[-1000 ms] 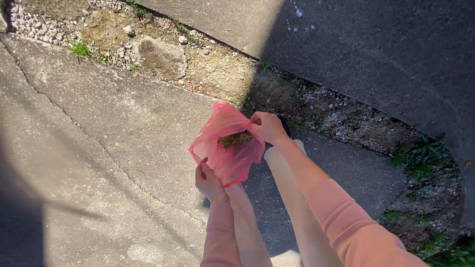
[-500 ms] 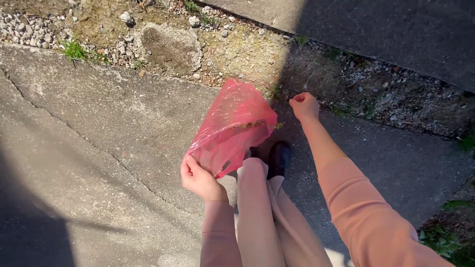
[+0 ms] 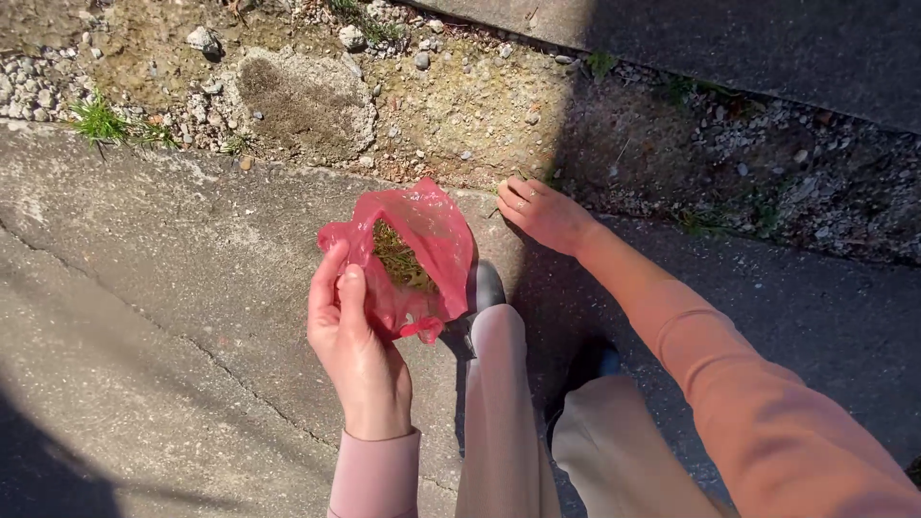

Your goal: Picking weeds from the ground and putting them into a plastic bag

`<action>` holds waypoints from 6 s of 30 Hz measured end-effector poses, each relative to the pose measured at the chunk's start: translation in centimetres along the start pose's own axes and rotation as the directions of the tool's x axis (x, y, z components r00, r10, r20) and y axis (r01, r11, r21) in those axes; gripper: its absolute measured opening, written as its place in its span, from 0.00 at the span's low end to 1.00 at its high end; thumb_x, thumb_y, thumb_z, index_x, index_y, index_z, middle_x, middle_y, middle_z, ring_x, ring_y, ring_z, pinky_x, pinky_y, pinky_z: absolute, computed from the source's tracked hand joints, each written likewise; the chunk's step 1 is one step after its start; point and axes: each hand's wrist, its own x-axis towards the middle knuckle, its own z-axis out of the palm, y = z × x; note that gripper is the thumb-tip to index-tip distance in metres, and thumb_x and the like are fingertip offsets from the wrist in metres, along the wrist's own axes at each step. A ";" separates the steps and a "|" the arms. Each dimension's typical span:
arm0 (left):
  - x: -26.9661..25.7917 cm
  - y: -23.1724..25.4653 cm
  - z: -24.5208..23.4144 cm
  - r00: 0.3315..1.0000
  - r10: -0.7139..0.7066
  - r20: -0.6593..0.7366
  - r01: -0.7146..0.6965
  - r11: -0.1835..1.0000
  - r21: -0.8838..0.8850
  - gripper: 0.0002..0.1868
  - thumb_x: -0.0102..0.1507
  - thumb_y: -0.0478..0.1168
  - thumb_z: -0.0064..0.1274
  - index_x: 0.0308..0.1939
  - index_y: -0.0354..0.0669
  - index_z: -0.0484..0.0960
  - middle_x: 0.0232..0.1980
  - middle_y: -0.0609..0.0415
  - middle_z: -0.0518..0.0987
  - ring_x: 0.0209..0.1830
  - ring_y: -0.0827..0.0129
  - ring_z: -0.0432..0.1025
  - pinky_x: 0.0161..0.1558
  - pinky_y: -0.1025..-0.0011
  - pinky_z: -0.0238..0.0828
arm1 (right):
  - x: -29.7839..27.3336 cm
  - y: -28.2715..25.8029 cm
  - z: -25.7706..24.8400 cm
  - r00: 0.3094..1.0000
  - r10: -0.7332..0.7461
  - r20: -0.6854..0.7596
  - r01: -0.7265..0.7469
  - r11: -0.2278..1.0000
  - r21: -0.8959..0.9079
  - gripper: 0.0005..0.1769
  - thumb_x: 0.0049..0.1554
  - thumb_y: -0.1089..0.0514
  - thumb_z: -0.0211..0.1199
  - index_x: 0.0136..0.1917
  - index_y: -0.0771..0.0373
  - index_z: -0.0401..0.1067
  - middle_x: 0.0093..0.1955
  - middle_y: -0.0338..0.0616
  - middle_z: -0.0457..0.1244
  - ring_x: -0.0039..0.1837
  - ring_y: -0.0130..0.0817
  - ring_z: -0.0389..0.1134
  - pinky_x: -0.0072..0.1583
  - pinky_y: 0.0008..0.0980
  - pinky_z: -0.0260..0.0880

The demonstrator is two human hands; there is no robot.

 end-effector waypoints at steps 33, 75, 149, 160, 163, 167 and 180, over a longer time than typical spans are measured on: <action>6.5 2.9 -5.2 0.656 0.384 0.650 -0.720 0.577 0.386 0.30 0.72 0.49 0.50 0.72 0.41 0.60 0.61 0.46 0.68 0.61 0.66 0.64 0.61 0.69 0.62 | -3.5 8.9 -2.1 0.930 -0.003 0.367 -0.311 0.524 0.793 0.23 0.69 0.52 0.43 0.32 0.60 0.52 0.24 0.44 0.51 0.29 0.37 0.51 0.40 0.44 0.52; -3.1 5.1 1.1 0.807 0.338 0.484 -0.395 0.919 0.017 0.23 0.67 0.51 0.46 0.61 0.43 0.69 0.27 0.65 0.57 0.22 0.84 0.47 0.20 0.83 0.36 | 4.9 3.0 -2.9 0.570 0.160 0.806 -0.764 0.466 0.447 0.35 0.60 0.44 0.39 0.66 0.68 0.71 0.68 0.65 0.63 0.68 0.66 0.65 0.67 0.55 0.63; -0.5 2.5 1.1 0.798 0.319 0.511 -0.344 0.938 -0.049 0.16 0.68 0.42 0.47 0.58 0.41 0.73 0.30 0.66 0.62 0.23 0.85 0.50 0.26 0.85 0.49 | 3.9 10.2 4.3 0.182 0.823 0.538 0.068 -0.557 0.828 0.10 0.57 0.58 0.71 0.49 0.66 0.78 0.32 0.39 0.65 0.30 0.27 0.67 0.37 0.28 0.84; -1.7 3.1 2.4 0.781 0.323 0.534 -0.346 0.936 -0.060 0.18 0.67 0.42 0.46 0.58 0.38 0.72 0.29 0.66 0.62 0.22 0.85 0.51 0.24 0.85 0.45 | 3.5 0.0 -20.0 0.673 0.738 -0.047 0.191 -0.112 0.975 0.13 0.58 0.67 0.63 0.54 0.52 0.72 0.56 0.39 0.67 0.52 0.28 0.72 0.50 0.24 0.77; -1.5 3.0 2.0 0.788 0.320 0.526 -0.342 0.938 -0.059 0.18 0.67 0.41 0.46 0.59 0.39 0.72 0.29 0.66 0.62 0.23 0.86 0.52 0.24 0.86 0.46 | 2.1 3.7 -15.4 0.552 0.832 0.056 0.179 -0.184 0.967 0.13 0.57 0.68 0.65 0.54 0.55 0.75 0.53 0.39 0.69 0.50 0.27 0.73 0.53 0.25 0.81; -1.1 2.7 1.5 0.799 0.314 0.513 -0.340 0.939 -0.045 0.17 0.67 0.41 0.47 0.59 0.40 0.73 0.29 0.67 0.63 0.23 0.87 0.52 0.24 0.86 0.45 | -1.3 11.9 0.0 -0.141 0.879 0.456 -0.111 -0.472 0.875 0.13 0.56 0.57 0.71 0.54 0.55 0.76 0.48 0.37 0.66 0.48 0.29 0.69 0.50 0.32 0.79; -0.5 2.7 2.1 0.794 0.307 0.525 -0.342 0.939 -0.033 0.17 0.67 0.41 0.47 0.58 0.40 0.73 0.29 0.66 0.63 0.23 0.86 0.52 0.25 0.85 0.51 | -1.2 16.3 10.7 -0.316 0.782 0.537 -0.409 -0.623 0.666 0.20 0.52 0.44 0.78 0.52 0.53 0.76 0.44 0.32 0.70 0.45 0.35 0.73 0.48 0.41 0.74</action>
